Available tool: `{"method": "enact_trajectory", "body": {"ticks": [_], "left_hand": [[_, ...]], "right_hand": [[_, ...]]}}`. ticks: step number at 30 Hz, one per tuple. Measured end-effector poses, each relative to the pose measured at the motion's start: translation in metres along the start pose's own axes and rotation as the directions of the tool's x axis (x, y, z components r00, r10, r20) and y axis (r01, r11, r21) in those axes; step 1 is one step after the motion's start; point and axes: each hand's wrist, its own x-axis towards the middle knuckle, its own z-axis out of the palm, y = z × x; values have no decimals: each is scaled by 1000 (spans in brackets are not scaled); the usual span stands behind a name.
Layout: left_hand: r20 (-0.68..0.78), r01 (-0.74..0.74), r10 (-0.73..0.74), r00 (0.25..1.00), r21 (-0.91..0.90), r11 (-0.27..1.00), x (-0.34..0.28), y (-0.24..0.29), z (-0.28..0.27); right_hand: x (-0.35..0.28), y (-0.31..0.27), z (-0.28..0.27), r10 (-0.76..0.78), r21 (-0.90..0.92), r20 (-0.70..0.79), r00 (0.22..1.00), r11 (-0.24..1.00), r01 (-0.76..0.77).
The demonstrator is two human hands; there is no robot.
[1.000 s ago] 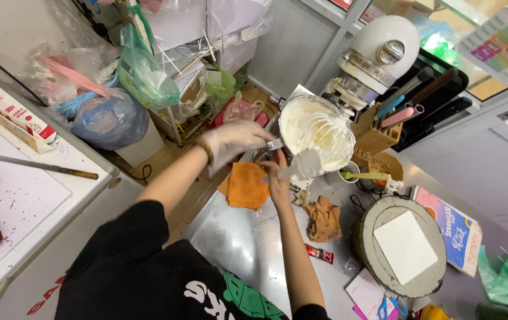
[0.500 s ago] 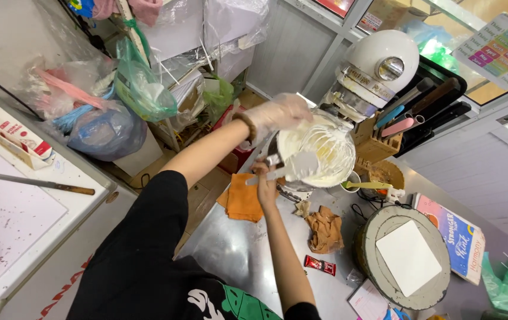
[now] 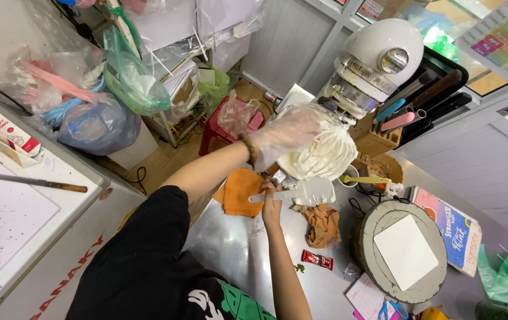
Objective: Whipping cream using a stand mixer and then using a spatula to scrape the cream off the whisk attachment.
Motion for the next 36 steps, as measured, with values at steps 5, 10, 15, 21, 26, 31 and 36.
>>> {"method": "enact_trajectory", "body": {"ticks": [5,10,15,21,26,31,36], "left_hand": [[-25,-4,5,1000,66,998,-2,14,24],[-12,13,-10,1000,226,974,27,4,51],[56,39,3,998,-728,684,-13,15,29],[-308,-88,128,943,139,986,1,-34,-2],[-239,-290,395,887,378,879,33,-81,3],[-38,-221,256,966,391,893,26,-65,1],[-150,-300,327,933,175,938,14,-51,8]], "right_hand": [[-4,1,-4,40,4,19,999,999,-40],[0,-2,-3,27,-38,-3,1000,999,-27],[-1,-2,-4,10,25,-10,1000,1000,-10],[-4,-7,-6,-23,34,-1,1000,999,23],[-1,-5,-7,-22,31,-3,1000,999,22],[-1,-10,-7,-22,38,12,1000,999,22],[0,-11,-7,27,77,8,1000,997,-27]]}}
